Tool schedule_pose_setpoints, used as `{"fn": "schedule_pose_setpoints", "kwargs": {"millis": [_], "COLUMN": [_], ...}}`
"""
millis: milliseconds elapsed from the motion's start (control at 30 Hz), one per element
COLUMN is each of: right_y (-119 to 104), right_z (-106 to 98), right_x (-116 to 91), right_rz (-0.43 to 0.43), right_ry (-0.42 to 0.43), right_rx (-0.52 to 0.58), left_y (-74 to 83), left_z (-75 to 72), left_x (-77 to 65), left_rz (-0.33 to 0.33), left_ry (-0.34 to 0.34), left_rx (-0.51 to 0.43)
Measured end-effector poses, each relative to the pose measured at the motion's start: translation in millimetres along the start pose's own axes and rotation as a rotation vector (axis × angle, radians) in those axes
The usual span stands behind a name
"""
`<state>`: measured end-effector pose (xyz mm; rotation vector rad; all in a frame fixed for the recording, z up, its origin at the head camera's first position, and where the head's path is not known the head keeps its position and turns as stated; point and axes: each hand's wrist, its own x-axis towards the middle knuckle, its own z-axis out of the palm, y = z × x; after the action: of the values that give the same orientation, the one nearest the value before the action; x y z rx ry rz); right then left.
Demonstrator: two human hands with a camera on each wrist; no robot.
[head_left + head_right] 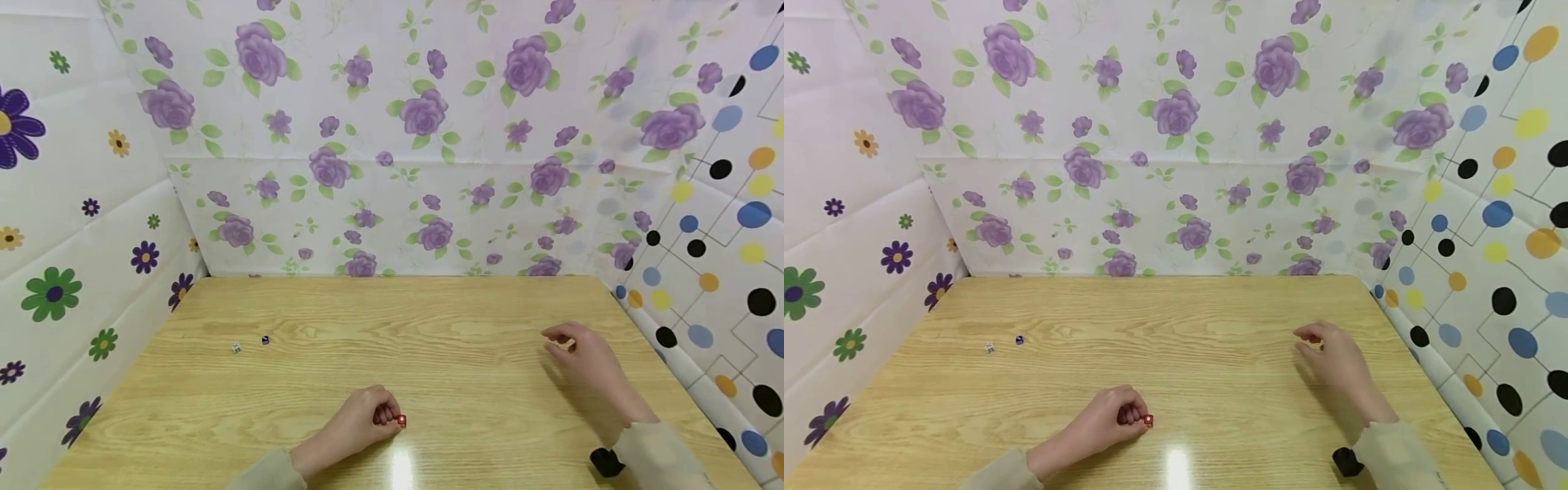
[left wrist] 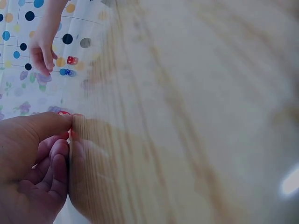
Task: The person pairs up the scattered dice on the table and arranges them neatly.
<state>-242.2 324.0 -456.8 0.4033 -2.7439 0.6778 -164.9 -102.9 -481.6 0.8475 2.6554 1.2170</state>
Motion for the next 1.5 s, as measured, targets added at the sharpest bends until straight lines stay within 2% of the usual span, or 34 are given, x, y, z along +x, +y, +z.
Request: {"fn": "schedule_pose_setpoints", "kwargs": {"millis": [167, 400, 633, 867, 1500], "right_y": [17, 33, 40, 40, 42], "right_z": [-13, -22, -22, -21, -16], "right_x": [-5, -9, -12, -13, -8], "right_rz": [0.052, 0.031, 0.058, 0.123, 0.137], "right_ry": [-0.041, -0.087, -0.158, -0.224, -0.222], "right_rx": [0.005, -0.003, 0.003, -0.020, -0.046], "left_y": [1.0, 0.7, 1.5, -0.2, -2.6], "left_z": [-1.3, -1.3, -1.6, -1.0, -0.4], "left_x": [0.2, -0.5, -0.9, -1.0, -0.6], "left_rz": [0.006, 0.005, 0.001, 0.007, -0.011], "left_ry": [0.004, 0.001, -0.006, -0.004, -0.006], "left_rx": [-0.003, -0.001, -0.002, 0.003, -0.022]}}
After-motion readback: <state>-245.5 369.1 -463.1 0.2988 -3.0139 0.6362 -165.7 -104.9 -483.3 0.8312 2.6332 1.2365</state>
